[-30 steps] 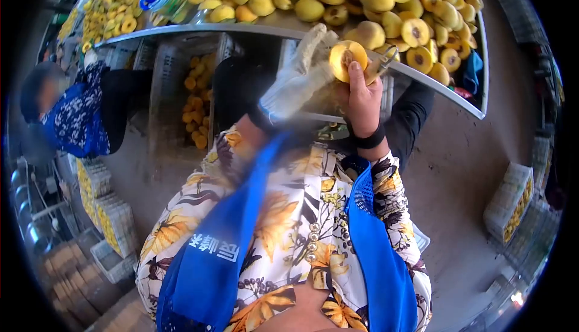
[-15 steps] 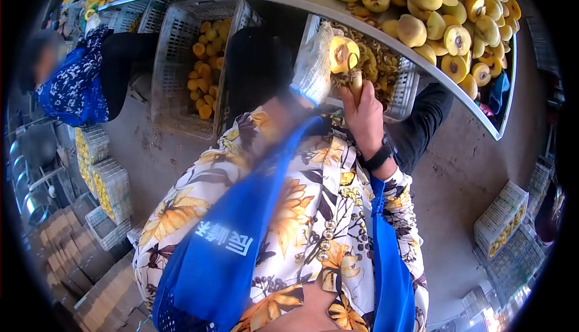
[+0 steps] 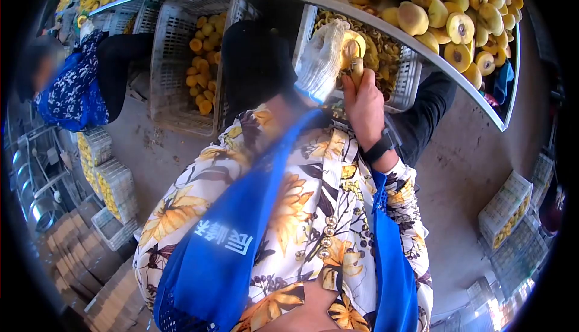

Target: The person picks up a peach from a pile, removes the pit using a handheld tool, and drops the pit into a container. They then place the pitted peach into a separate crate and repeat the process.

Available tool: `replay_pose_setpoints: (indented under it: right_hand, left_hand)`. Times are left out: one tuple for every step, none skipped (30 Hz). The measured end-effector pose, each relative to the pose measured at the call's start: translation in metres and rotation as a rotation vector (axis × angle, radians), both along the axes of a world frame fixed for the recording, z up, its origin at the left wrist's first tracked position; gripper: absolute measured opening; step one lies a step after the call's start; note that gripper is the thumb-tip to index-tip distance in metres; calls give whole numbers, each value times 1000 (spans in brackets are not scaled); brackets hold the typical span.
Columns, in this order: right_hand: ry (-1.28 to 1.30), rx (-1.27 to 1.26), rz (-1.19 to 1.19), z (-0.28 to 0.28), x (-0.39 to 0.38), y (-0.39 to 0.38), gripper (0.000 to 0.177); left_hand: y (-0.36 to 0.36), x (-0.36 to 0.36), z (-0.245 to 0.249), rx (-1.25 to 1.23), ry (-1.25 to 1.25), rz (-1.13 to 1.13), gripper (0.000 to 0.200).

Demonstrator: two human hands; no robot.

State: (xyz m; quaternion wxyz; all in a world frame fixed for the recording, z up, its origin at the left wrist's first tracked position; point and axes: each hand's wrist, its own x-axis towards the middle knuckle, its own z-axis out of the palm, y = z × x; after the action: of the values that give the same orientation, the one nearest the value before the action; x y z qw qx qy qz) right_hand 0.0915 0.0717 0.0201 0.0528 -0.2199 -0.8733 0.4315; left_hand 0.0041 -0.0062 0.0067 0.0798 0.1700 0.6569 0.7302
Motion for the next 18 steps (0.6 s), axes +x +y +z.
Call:
replay_pose_setpoints:
  right_hand:
    - [-13, 13, -10, -1, 1, -1, 24]
    - [-7, -1, -14, -1, 1, -1, 24]
    - [1, -14, -17, 1, 1, -1, 24]
    - [8, -28, -20, 2, 1, -1, 24]
    - [-1, -33, -25, 2, 1, -2, 24]
    - [-10, -37, -30, 2, 1, -2, 24]
    - [-19, -41, -35, 2, 1, -2, 25]
    - [8, 18, 25, 2, 3, -2, 25]
    - [40, 78, 89, -2, -1, -7, 25]
    - [66, 103, 130, -1, 1, -6, 25]
    - [93, 128, 171, 0, 2, -5, 25]
    - [120, 116, 190, 0, 4, -3, 25]
    - [94, 55, 164, 2, 4, -4, 24]
    - [69, -5, 135, 3, 5, -4, 24]
    - [-6, -112, 59, 7, 2, -6, 24]
    - [-80, -218, -18, 10, 0, -7, 24]
    - [3, -194, 40, 6, 1, -6, 23]
    - [90, -172, 98, -2, 4, -6, 23]
  left_hand:
    - [2, 1, 1, -6, -13, 3, 36]
    - [3, 1, 1, -16, -10, 7, 36]
    - [5, 2, 2, -25, -7, 11, 37]
    - [7, 2, 2, -37, 12, 16, 37]
    - [7, 2, 3, -60, 16, 11, 36]
    - [7, 2, 4, -84, 21, 6, 36]
    - [7, 1, 6, -118, 10, -9, 34]
    - [2, -4, 2, -120, 24, -44, 33]
    - [-3, -8, -3, -121, 39, -80, 31]
    - [-5, -15, -11, -89, 76, -134, 30]
    - [-6, -20, -15, -81, 78, -183, 29]
    - [-7, -26, -13, -73, 80, -232, 28]
    - [-9, -30, -10, -90, 43, -274, 27]
    - [-9, -28, -10, -80, 103, -235, 27]
    - [-9, -27, -10, -72, 163, -194, 28]
    - [-8, -26, -10, -65, 222, -151, 28]
    - [-7, -12, -3, -36, 220, -37, 29]
    - [-3, -5, 4, 170, -83, -24, 27]
